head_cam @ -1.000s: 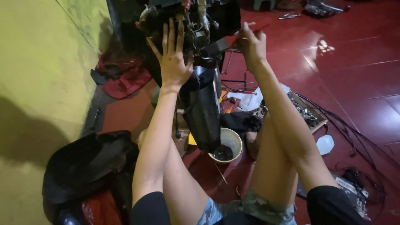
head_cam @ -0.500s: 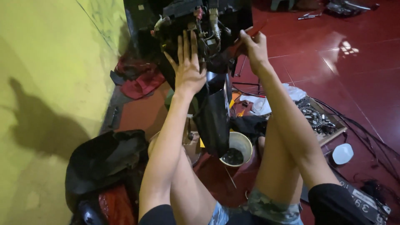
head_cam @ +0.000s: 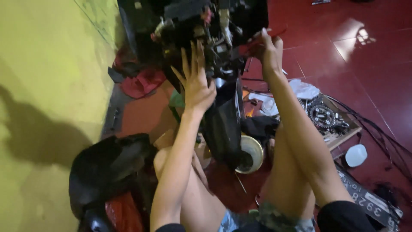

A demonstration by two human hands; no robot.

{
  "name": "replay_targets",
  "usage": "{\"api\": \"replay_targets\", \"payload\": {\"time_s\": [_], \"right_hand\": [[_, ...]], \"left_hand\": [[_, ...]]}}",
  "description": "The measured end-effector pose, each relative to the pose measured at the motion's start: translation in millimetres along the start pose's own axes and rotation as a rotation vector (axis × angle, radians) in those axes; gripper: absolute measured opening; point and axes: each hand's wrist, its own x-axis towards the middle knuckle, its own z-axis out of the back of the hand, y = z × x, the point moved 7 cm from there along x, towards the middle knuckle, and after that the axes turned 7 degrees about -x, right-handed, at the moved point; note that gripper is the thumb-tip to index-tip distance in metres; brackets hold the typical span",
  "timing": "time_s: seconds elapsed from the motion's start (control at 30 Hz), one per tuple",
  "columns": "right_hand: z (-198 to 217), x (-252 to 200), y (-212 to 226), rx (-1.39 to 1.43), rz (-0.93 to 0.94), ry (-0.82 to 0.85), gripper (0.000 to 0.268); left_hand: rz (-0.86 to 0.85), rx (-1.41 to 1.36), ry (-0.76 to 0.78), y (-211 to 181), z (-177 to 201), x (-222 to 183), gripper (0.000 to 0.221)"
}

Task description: Using a screwdriver to disassemble and adjust the front fairing and electrical components of a motorcycle.

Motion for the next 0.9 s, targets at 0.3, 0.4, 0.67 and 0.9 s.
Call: {"api": "replay_targets", "payload": {"time_s": [0.3, 0.4, 0.67, 0.9], "right_hand": [[-5.1, -5.0, 11.0, -0.214, 0.052, 0.027, 0.017], [2.7, 0.5, 7.4, -0.284, -0.001, 0.126, 0.022], [-10.4, -13.3, -15.6, -0.301, -0.154, 0.093, 0.022], [-16.4, -3.5, -7.5, -0.554, 0.029, 0.25, 0.016]], "left_hand": [[0.0, -0.057, 0.031, 4.6, 13.3, 12.9, 0.103], [-0.041, -0.19, -0.011, 5.4, 38.9, 21.1, 0.094], [-0.143, -0.17, -0.055, 27.6, 36.8, 25.7, 0.09], [-0.112, -0.204, -0.115, 17.7, 28.7, 20.1, 0.078]]}}
